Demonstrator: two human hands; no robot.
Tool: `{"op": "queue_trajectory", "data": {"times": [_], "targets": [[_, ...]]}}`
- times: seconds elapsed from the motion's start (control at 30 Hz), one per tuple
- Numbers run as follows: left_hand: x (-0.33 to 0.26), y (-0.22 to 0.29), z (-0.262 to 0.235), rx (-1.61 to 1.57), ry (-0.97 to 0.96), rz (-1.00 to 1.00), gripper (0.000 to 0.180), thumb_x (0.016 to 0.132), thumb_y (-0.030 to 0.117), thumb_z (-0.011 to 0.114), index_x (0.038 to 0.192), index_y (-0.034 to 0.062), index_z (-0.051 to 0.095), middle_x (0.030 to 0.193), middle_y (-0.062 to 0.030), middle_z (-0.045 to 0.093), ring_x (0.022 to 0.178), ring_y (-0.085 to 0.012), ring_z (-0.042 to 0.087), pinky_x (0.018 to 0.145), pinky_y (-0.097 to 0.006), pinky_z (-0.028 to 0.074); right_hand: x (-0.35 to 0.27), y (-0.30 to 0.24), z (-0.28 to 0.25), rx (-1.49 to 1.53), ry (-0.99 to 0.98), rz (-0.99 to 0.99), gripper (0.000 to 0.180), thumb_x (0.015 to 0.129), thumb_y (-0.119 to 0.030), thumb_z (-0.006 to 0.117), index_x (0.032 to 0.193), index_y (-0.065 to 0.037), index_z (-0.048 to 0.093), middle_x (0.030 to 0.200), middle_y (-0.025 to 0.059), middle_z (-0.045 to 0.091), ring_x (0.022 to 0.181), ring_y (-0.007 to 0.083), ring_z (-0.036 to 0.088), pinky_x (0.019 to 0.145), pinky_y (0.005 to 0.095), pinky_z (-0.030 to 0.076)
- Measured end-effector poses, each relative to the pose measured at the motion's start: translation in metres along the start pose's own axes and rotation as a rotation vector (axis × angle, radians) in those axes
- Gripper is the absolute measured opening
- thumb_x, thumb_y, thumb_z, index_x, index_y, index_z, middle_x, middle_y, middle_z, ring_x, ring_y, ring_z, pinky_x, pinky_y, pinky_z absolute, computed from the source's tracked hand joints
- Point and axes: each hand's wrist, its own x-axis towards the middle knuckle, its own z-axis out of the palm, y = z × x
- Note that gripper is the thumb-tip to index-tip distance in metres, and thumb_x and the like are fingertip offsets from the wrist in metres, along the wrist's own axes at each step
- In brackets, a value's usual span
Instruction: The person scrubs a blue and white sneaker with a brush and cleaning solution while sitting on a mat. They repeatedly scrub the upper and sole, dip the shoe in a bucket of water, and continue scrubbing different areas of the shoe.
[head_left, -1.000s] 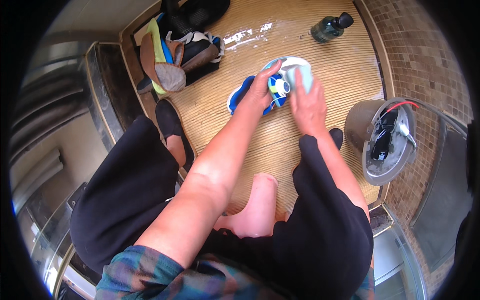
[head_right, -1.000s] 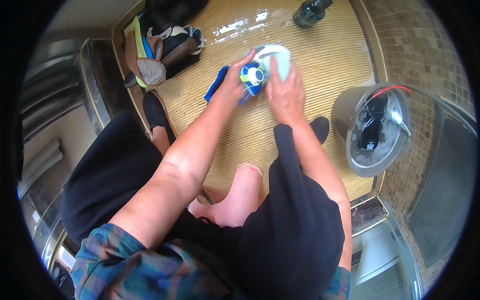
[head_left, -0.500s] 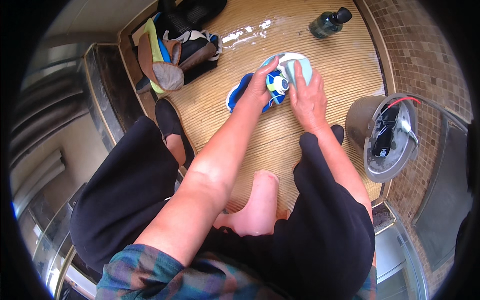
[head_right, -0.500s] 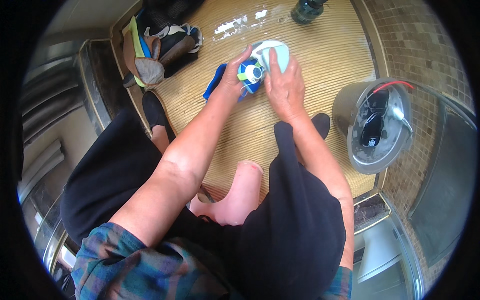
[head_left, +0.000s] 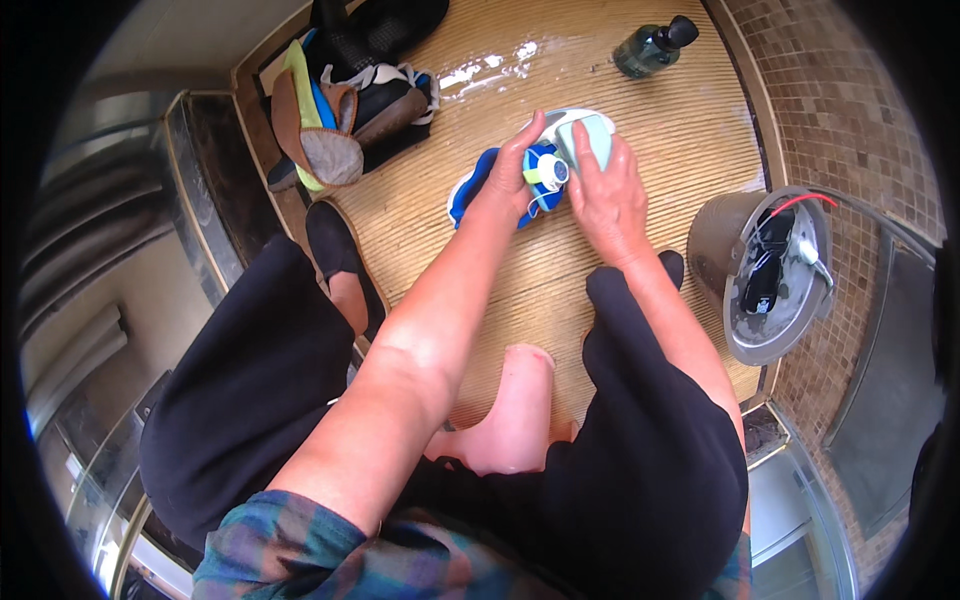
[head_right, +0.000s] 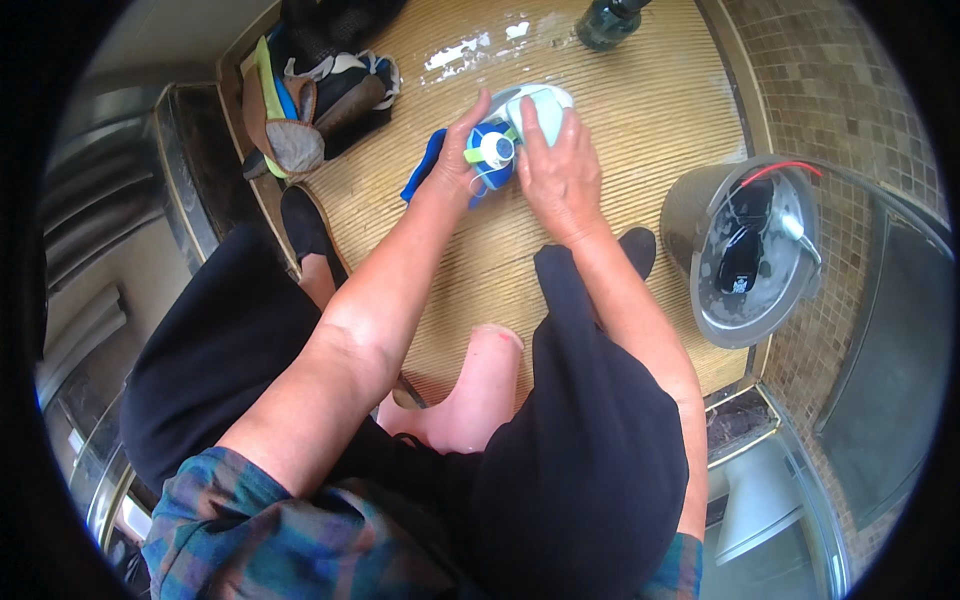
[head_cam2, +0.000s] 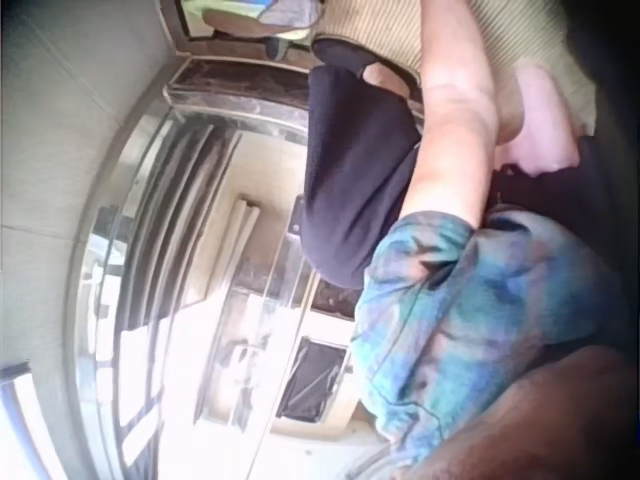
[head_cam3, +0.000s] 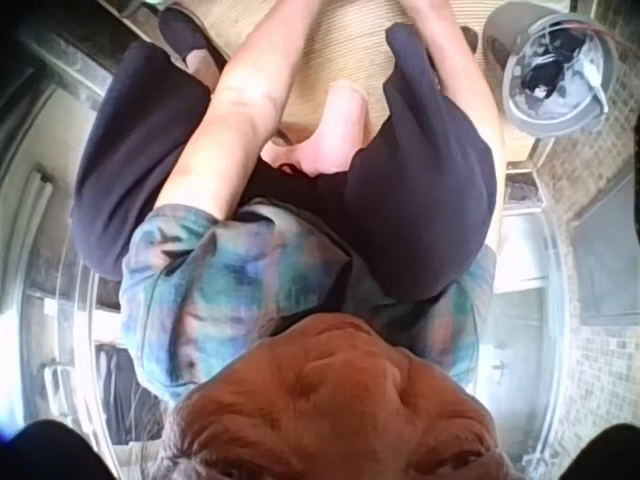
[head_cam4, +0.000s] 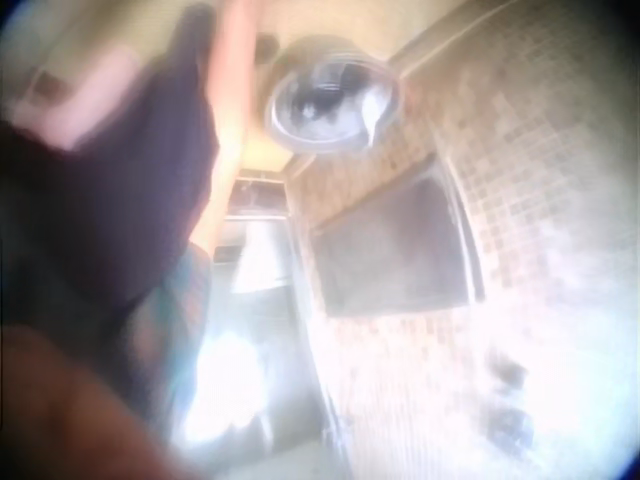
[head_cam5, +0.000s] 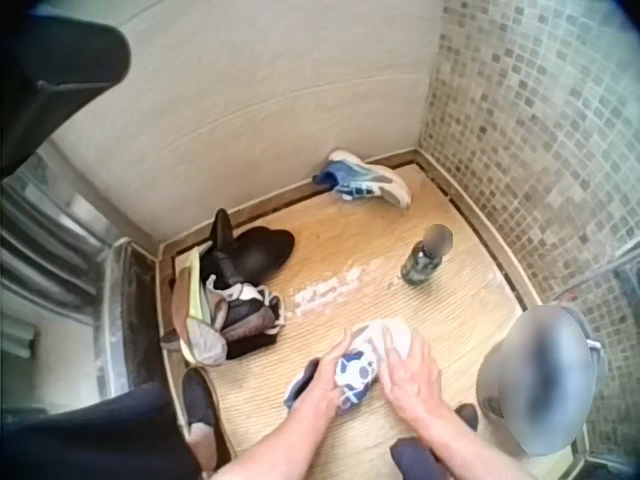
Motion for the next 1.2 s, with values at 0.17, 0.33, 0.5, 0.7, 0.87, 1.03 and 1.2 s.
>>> {"op": "queue_trajectory", "data": {"times": [0.17, 0.33, 0.5, 0.7, 0.87, 1.03, 1.2], "targets": [[0.000, -0.005, 0.008, 0.047, 0.106, 0.027, 0.053, 0.090, 0.043, 0.061, 0.120, -0.0010, 0.055, 0.113, -0.0160, 0.064, 0.102, -0.0259, 0.064, 0.090, -0.037, 0.053, 0.015, 0.035, 0.009, -0.085, -0.090, 0.156, 0.058, 0.083, -0.022, 0.064, 0.137, -0.014, 0.045, 0.104, 0.0215, 0.050, 0.087, 0.0358, 0.056, 0.072, 0.0452, 0.052], [-0.002, 0.003, 0.005, 0.010, 0.027, -0.022, 0.052, 0.092, 0.045, 0.057, 0.120, 0.0009, 0.056, 0.114, -0.0150, 0.064, 0.106, -0.0264, 0.062, 0.094, -0.039, 0.051, 0.024, 0.034, -0.001, 0.023, -0.119, 0.241, 0.058, 0.084, -0.020, 0.064, 0.138, -0.016, 0.046, 0.109, 0.0209, 0.049, 0.098, 0.0371, 0.055, 0.079, 0.0460, 0.051], [-0.002, -0.005, 0.007, 0.050, 0.098, -0.006, 0.057, 0.090, 0.048, 0.059, 0.120, -0.0010, 0.056, 0.112, -0.0155, 0.064, 0.101, -0.0253, 0.065, 0.091, -0.038, 0.053, -0.003, 0.003, 0.000, -0.106, -0.026, -0.039, 0.055, 0.083, -0.019, 0.065, 0.136, -0.016, 0.048, 0.109, 0.0226, 0.048, 0.092, 0.0351, 0.056, 0.075, 0.0428, 0.053], [0.003, -0.002, -0.004, 0.027, 0.031, -0.047, 0.054, 0.092, 0.046, 0.057, 0.122, 0.0012, 0.055, 0.114, -0.0150, 0.064, 0.110, -0.0266, 0.061, 0.094, -0.039, 0.051, 0.027, 0.044, 0.006, -0.089, -0.115, 0.164, 0.054, 0.082, -0.018, 0.066, 0.134, -0.016, 0.050, 0.100, 0.0212, 0.049, 0.084, 0.0345, 0.054, 0.069, 0.0432, 0.052], [0.001, -0.003, 0.000, 0.059, 0.028, -0.032, 0.061, 0.091, 0.053, 0.054, 0.120, -0.0003, 0.056, 0.112, -0.0147, 0.064, 0.103, -0.0239, 0.064, 0.092, -0.037, 0.052, 0.004, 0.003, -0.003, -0.019, -0.030, -0.019, 0.058, 0.081, -0.019, 0.066, 0.136, -0.018, 0.050, 0.107, 0.0223, 0.051, 0.091, 0.0359, 0.055, 0.074, 0.0422, 0.051], [0.003, -0.008, 0.002, 0.098, 0.042, -0.070, 0.065, 0.091, 0.055, 0.053, 0.124, -0.0012, 0.054, 0.118, -0.0157, 0.063, 0.107, -0.0255, 0.062, 0.097, -0.039, 0.049, 0.015, 0.038, 0.007, -0.158, -0.069, 0.086, 0.052, 0.082, -0.020, 0.064, 0.133, -0.019, 0.053, 0.104, 0.0235, 0.054, 0.086, 0.0355, 0.056, 0.073, 0.0420, 0.052], [-0.003, -0.001, 0.003, 0.074, 0.033, -0.065, 0.066, 0.091, 0.057, 0.051, 0.123, -0.0009, 0.055, 0.118, -0.0155, 0.063, 0.107, -0.0257, 0.062, 0.096, -0.038, 0.050, 0.023, 0.035, -0.004, -0.025, -0.075, 0.112, 0.052, 0.082, -0.018, 0.066, 0.132, -0.018, 0.053, 0.108, 0.0246, 0.052, 0.092, 0.0373, 0.056, 0.075, 0.0419, 0.053]]}}
